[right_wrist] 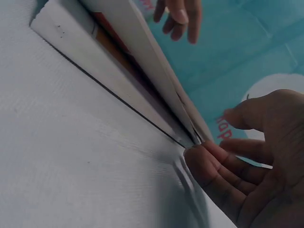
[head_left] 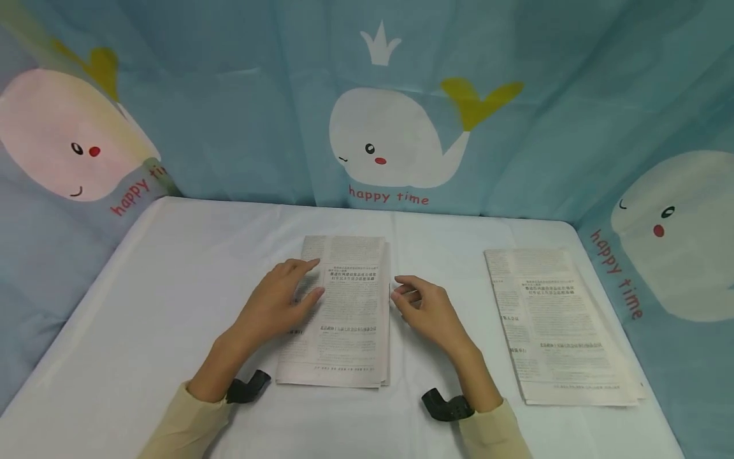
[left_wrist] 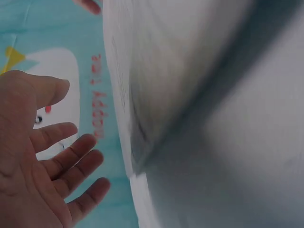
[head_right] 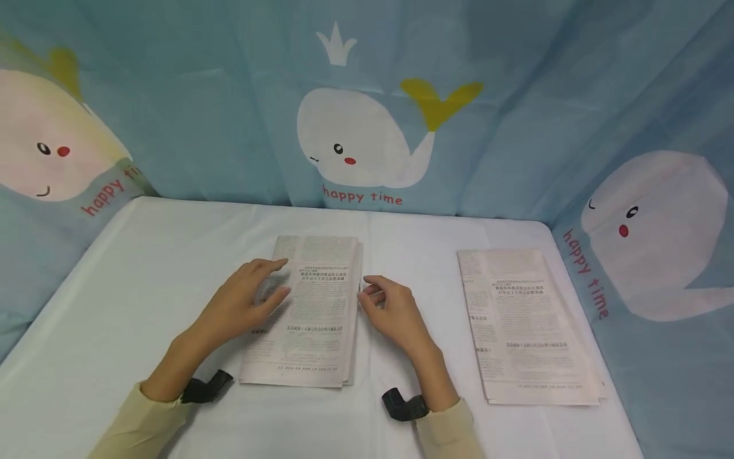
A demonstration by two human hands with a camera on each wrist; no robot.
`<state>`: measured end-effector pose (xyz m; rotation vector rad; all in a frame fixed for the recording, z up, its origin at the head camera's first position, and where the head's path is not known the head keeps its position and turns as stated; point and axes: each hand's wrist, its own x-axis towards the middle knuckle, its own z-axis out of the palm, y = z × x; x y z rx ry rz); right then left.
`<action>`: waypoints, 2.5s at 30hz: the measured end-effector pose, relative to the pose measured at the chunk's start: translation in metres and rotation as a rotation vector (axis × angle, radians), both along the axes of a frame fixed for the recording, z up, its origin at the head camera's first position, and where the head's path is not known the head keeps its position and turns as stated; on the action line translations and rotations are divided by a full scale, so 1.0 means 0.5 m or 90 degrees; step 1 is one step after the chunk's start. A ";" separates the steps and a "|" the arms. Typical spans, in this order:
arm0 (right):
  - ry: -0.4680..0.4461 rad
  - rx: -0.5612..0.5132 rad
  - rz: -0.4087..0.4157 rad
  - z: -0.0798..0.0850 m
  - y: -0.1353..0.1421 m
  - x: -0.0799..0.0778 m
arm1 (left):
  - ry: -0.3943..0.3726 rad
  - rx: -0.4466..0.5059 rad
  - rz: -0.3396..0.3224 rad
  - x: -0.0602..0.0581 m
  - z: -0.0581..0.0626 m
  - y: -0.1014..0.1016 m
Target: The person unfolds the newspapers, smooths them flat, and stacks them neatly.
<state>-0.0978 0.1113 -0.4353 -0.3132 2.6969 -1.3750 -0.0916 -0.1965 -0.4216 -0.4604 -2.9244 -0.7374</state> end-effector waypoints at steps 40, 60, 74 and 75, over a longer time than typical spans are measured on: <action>-0.051 -0.198 -0.020 -0.008 -0.069 0.025 | -0.144 0.143 -0.061 0.050 -0.004 0.107; 0.006 -0.139 -0.002 0.006 -0.103 0.051 | -0.227 0.236 -0.047 0.046 -0.010 0.117; 0.018 -0.088 -0.065 -0.005 -0.074 0.065 | -0.285 0.328 0.022 0.048 0.024 0.050; 0.018 -0.084 -0.069 -0.006 -0.069 0.068 | -0.285 0.333 0.027 0.051 0.026 0.039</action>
